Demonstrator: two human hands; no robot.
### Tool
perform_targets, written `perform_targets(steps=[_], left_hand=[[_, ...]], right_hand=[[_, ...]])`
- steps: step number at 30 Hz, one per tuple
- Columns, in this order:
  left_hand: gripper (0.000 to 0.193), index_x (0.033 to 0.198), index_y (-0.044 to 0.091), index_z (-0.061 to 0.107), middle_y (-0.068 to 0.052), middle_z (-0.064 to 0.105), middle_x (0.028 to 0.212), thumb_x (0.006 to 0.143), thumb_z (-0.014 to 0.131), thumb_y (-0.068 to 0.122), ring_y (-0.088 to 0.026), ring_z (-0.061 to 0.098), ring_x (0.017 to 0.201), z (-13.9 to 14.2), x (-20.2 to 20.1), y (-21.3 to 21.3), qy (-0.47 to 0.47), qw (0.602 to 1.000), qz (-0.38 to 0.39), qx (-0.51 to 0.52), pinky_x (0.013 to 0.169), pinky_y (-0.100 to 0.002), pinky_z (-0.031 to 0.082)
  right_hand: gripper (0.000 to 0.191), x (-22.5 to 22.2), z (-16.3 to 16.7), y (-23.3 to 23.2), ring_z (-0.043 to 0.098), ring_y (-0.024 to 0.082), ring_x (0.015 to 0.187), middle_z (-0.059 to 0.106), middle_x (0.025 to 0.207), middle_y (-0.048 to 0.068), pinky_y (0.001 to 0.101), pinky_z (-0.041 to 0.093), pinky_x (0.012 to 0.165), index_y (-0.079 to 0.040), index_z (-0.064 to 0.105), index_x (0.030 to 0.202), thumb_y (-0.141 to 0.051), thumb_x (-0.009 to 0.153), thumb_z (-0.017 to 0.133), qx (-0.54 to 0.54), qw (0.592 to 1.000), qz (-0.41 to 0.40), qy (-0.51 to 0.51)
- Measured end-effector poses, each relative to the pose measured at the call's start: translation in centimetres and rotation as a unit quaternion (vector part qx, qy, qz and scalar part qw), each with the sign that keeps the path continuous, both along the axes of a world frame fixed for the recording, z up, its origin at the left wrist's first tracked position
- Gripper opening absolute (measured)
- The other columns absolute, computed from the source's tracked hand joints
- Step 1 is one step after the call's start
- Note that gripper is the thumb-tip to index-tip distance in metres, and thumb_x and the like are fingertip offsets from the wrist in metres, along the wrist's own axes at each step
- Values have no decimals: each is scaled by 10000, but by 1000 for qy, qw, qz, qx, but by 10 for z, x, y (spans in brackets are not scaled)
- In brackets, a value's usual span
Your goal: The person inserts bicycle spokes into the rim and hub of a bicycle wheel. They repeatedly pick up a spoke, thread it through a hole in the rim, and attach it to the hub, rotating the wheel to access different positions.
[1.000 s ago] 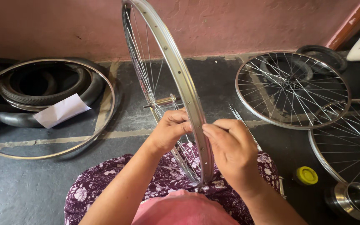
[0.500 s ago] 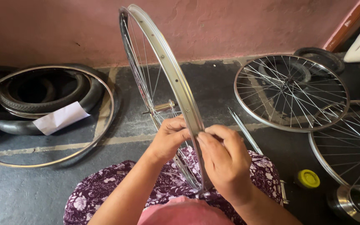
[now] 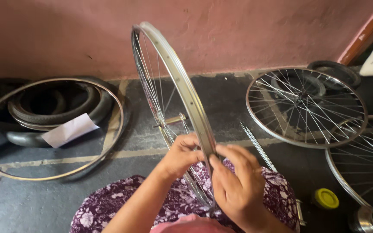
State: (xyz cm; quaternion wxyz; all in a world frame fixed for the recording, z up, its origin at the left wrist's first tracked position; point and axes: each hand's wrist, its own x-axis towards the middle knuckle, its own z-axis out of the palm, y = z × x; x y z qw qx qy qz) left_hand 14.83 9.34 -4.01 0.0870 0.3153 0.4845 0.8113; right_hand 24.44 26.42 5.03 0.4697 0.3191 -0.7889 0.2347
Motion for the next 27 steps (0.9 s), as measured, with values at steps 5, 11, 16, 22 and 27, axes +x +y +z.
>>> perform_targets(steps=[5,11,16,22,27], left_hand=[[163,1085,7,745,-29,668,1129,999,714,141,-144,626,1076,1,4,-2,60,996,32,-52,953,-303,519],[195,1092,15,734,-20,669,1088,950,731,150,-133,629,1041,8,7,-3,-12,998,7,-59,924,-306,527],[193,1062,4,741,-7,682,1098,929,754,143,-133,628,1038,4,6,-5,6,1000,7,-29,914,-307,522],[171,1027,31,766,-5,715,991,1097,662,147,-121,636,999,5,-1,-8,194,964,75,-166,1026,-307,503],[164,1067,60,741,-14,688,1110,923,774,131,-148,633,1050,6,2,-6,10,1000,-26,-13,922,-323,532]], right_hand=[[275,-1,-19,-2,644,348,1118,622,1215,158,429,532,970,19,703,1131,-18,858,702,-37,999,9,-8],[391,6,-74,14,597,331,1215,570,1333,184,449,508,1021,-12,638,1271,-88,888,672,-74,994,40,-74],[797,-15,-155,28,528,364,1301,457,1447,232,494,487,1099,-79,264,1594,-284,961,703,-109,976,190,-9],[952,-21,-244,41,593,429,1324,467,1479,269,507,559,1052,-234,73,1667,-294,1011,760,17,971,224,-76],[1053,-20,-278,48,658,443,1148,546,1373,270,528,581,898,-268,106,1618,-197,870,844,23,966,214,-141]])
